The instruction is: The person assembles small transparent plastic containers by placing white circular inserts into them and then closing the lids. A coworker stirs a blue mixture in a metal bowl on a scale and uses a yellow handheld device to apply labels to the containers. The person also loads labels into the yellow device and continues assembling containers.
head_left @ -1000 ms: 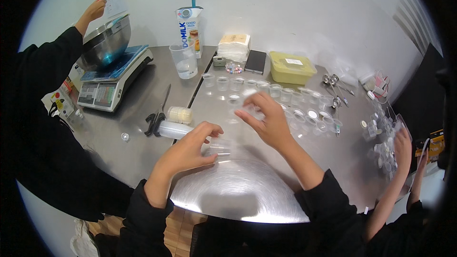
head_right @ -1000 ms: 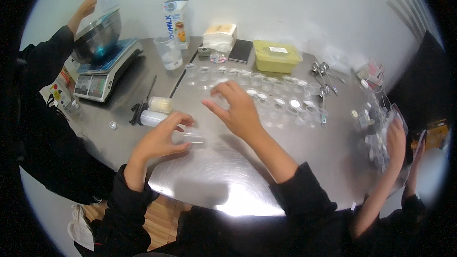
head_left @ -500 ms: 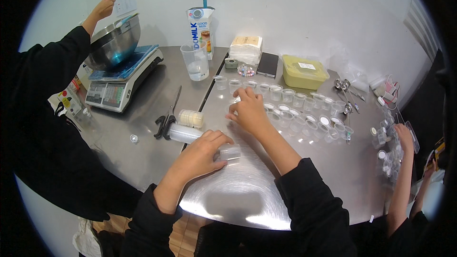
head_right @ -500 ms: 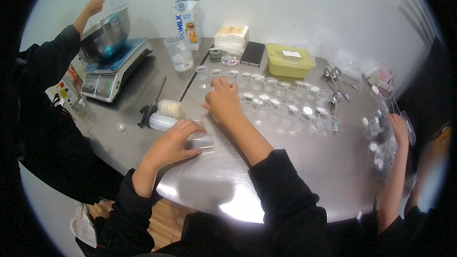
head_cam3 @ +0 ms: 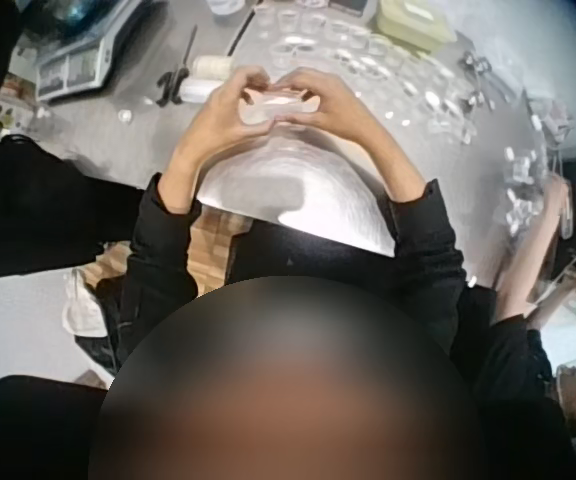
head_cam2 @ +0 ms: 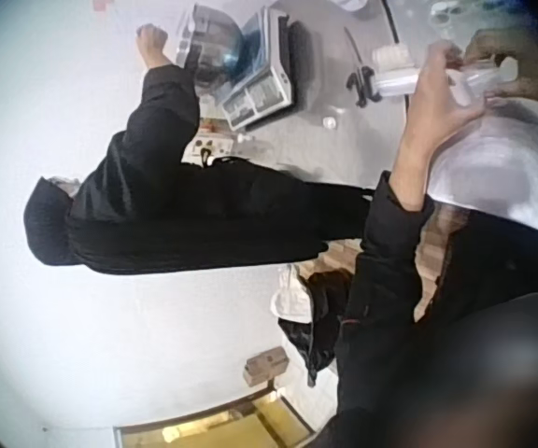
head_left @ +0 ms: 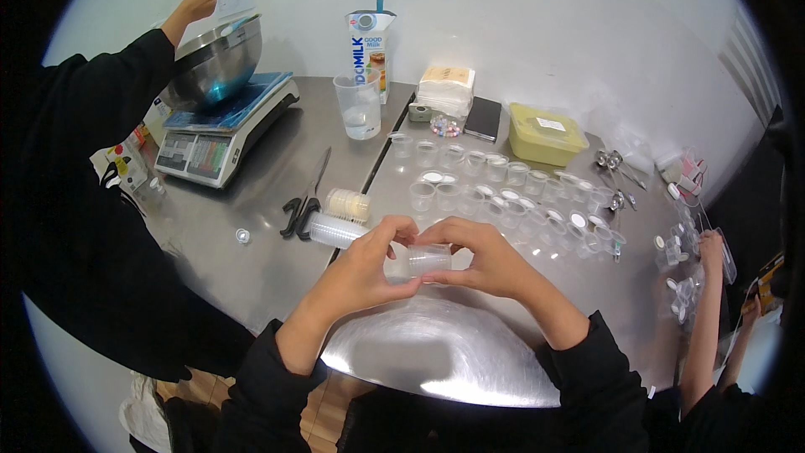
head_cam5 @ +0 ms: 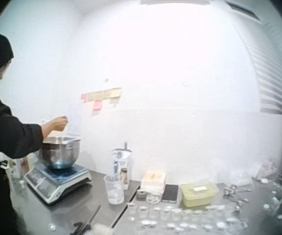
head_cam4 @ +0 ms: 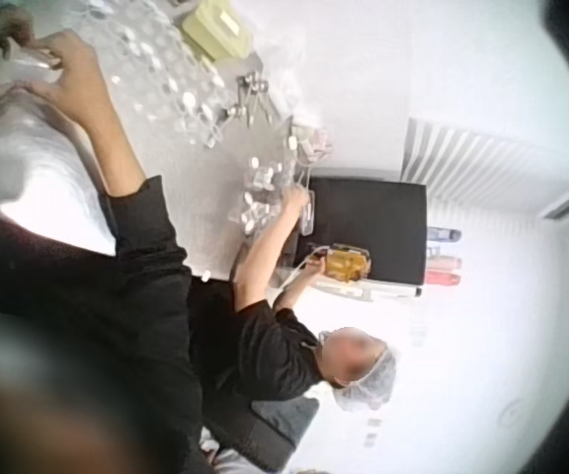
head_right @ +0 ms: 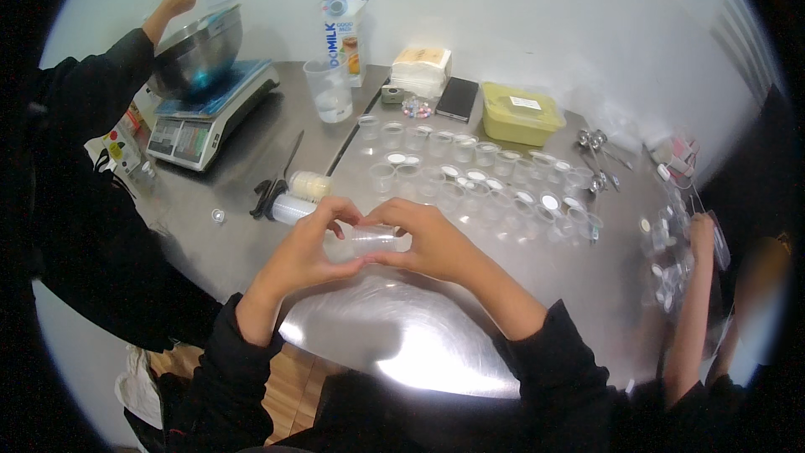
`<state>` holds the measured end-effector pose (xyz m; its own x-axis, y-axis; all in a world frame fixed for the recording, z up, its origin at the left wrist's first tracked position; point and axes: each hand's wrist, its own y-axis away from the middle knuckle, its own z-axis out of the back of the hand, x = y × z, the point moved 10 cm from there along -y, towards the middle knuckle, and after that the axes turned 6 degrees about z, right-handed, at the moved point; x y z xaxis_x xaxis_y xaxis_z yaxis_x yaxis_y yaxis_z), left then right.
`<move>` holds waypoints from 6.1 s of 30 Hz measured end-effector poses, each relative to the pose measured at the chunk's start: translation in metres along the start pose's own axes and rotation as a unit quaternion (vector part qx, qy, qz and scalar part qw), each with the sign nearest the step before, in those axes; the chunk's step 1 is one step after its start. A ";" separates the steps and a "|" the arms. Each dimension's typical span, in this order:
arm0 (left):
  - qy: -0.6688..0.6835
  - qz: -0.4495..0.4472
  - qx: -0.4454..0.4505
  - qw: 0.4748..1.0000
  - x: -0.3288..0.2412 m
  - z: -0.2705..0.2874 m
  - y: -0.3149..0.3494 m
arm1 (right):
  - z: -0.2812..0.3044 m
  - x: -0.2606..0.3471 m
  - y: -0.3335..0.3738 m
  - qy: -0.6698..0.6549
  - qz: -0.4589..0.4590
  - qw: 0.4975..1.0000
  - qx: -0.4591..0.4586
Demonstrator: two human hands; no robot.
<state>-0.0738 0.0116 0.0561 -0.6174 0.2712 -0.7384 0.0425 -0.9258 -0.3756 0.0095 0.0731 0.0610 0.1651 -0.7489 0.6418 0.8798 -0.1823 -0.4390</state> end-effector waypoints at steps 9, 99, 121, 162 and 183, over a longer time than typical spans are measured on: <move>0.008 0.011 0.046 0.999 -0.004 -0.007 0.001 | 0.004 -0.002 0.014 0.004 -0.052 0.998 -0.031; 0.195 -0.049 0.209 0.957 -0.100 -0.203 -0.037 | 0.155 0.000 0.311 0.275 -0.355 0.817 -0.362; 0.211 -0.050 0.222 0.951 -0.098 -0.198 -0.039 | 0.107 0.043 0.270 0.074 -0.163 0.897 -0.403; -0.165 -0.258 0.099 0.947 -0.117 -0.218 -0.051 | 0.123 0.011 0.250 0.397 -0.215 0.806 -0.383; -0.113 -0.233 0.090 0.962 -0.117 -0.208 -0.053 | 0.127 0.013 0.252 0.383 -0.231 0.805 -0.390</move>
<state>0.1598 0.0842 0.0459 -0.6913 0.6234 -0.3654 -0.4052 -0.7531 -0.5183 0.2899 0.0981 0.0386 -0.6850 -0.6056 0.4049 0.1718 -0.6744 -0.7181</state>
